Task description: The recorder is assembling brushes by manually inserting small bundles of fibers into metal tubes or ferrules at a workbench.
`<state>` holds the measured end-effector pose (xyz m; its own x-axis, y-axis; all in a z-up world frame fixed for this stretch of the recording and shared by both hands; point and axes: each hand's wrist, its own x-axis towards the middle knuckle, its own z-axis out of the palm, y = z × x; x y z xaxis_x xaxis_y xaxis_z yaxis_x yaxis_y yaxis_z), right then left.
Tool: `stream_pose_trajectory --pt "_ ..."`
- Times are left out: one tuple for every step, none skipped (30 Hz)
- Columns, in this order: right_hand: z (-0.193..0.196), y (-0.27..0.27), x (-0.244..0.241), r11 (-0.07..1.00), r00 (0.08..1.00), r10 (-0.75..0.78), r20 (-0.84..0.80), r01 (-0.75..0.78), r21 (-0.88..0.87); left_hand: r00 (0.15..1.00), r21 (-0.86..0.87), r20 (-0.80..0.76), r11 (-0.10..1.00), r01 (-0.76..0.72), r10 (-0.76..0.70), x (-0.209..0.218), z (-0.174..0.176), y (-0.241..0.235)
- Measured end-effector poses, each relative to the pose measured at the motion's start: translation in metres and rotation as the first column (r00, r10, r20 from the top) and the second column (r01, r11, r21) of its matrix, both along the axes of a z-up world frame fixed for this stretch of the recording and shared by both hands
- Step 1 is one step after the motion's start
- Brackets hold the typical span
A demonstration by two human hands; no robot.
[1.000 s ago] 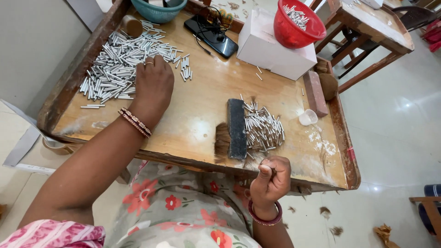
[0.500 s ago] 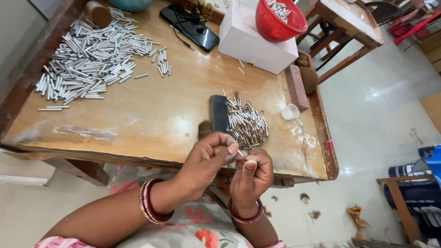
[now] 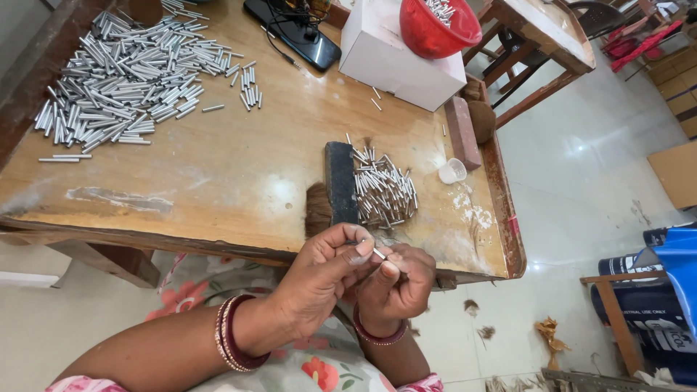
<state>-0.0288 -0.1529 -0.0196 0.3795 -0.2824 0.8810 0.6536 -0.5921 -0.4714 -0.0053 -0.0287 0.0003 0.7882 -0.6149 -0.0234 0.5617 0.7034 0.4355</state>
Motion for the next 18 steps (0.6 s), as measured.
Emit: stream_pose_trajectory --pt "0.003 -0.003 -0.001 0.990 0.997 -0.073 0.016 0.074 -0.117 1.000 -0.026 -0.019 1.000 0.007 -0.008 -0.001 0.004 0.001" --pt "0.010 -0.006 -0.005 0.990 0.997 -0.074 0.016 0.075 -0.117 1.000 -0.026 -0.020 1.000 0.008 -0.008 -0.001 0.004 0.001" --pt "0.018 -0.009 -0.009 0.973 0.996 -0.093 0.009 0.093 -0.212 1.000 -0.015 -0.006 1.000 -0.002 0.002 -0.001 0.004 0.002" --pt "0.025 -0.013 -0.013 0.946 0.994 -0.113 0.003 0.108 -0.306 1.000 -0.005 0.008 1.000 -0.012 0.012 -0.001 0.004 0.002" --pt "0.030 -0.014 -0.016 0.946 0.994 -0.113 0.001 0.108 -0.305 1.000 -0.004 0.005 1.000 -0.012 0.012 -0.002 0.001 0.002" --pt "0.036 -0.015 -0.018 0.944 0.995 -0.083 -0.056 0.061 -0.325 0.982 0.031 0.165 0.995 -0.098 0.092 -0.003 -0.002 0.002" --pt "0.041 -0.016 -0.021 0.940 0.992 -0.057 -0.112 0.016 -0.340 0.933 0.054 0.322 0.981 -0.186 0.159 -0.005 -0.005 0.002" --pt "0.045 -0.014 -0.023 0.941 0.992 -0.061 -0.114 0.018 -0.338 0.935 0.057 0.320 0.982 -0.182 0.155 -0.006 -0.007 0.002" --pt "0.049 -0.012 -0.024 0.958 0.986 -0.010 -0.169 -0.039 -0.285 0.917 0.056 0.347 0.971 -0.231 0.198 -0.006 -0.009 0.001" --pt "0.054 -0.010 -0.026 0.969 0.975 0.044 -0.219 -0.095 -0.228 0.896 0.053 0.374 0.959 -0.280 0.241 -0.007 -0.011 0.001" --pt "0.048 -0.014 -0.027 0.969 0.976 0.043 -0.216 -0.093 -0.228 0.894 0.053 0.378 0.959 -0.279 0.240 -0.007 -0.008 0.002" --pt "0.042 -0.018 -0.028 0.977 0.976 0.052 -0.212 -0.093 -0.190 0.879 0.057 0.405 0.952 -0.301 0.254 -0.007 -0.005 0.004" --pt "0.035 -0.022 -0.030 0.984 0.975 0.063 -0.212 -0.097 -0.151 0.863 0.062 0.427 0.944 -0.325 0.269 -0.008 -0.002 0.006" --pt "0.034 -0.022 -0.030 0.984 0.975 0.065 -0.213 -0.098 -0.150 0.863 0.062 0.427 0.943 -0.326 0.271 -0.009 -0.004 0.005" --pt "0.033 -0.022 -0.030 0.984 0.982 0.040 -0.185 -0.071 -0.163 0.879 0.052 0.400 0.951 -0.306 0.261 -0.010 -0.006 0.004" --pt "0.032 -0.022 -0.030 0.984 0.987 0.015 -0.157 -0.043 -0.175 0.893 0.040 0.373 0.958 -0.285 0.250 -0.011 -0.008 0.003" --pt "0.031 -0.022 -0.030 0.984 0.988 0.015 -0.157 -0.043 -0.172 0.893 0.043 0.375 0.958 -0.284 0.248 -0.011 -0.009 0.003" --pt "0.031 -0.021 -0.030 0.985 0.986 0.032 -0.162 -0.058 -0.164 0.901 0.039 0.360 0.961 -0.273 0.241 -0.011 -0.011 0.003"
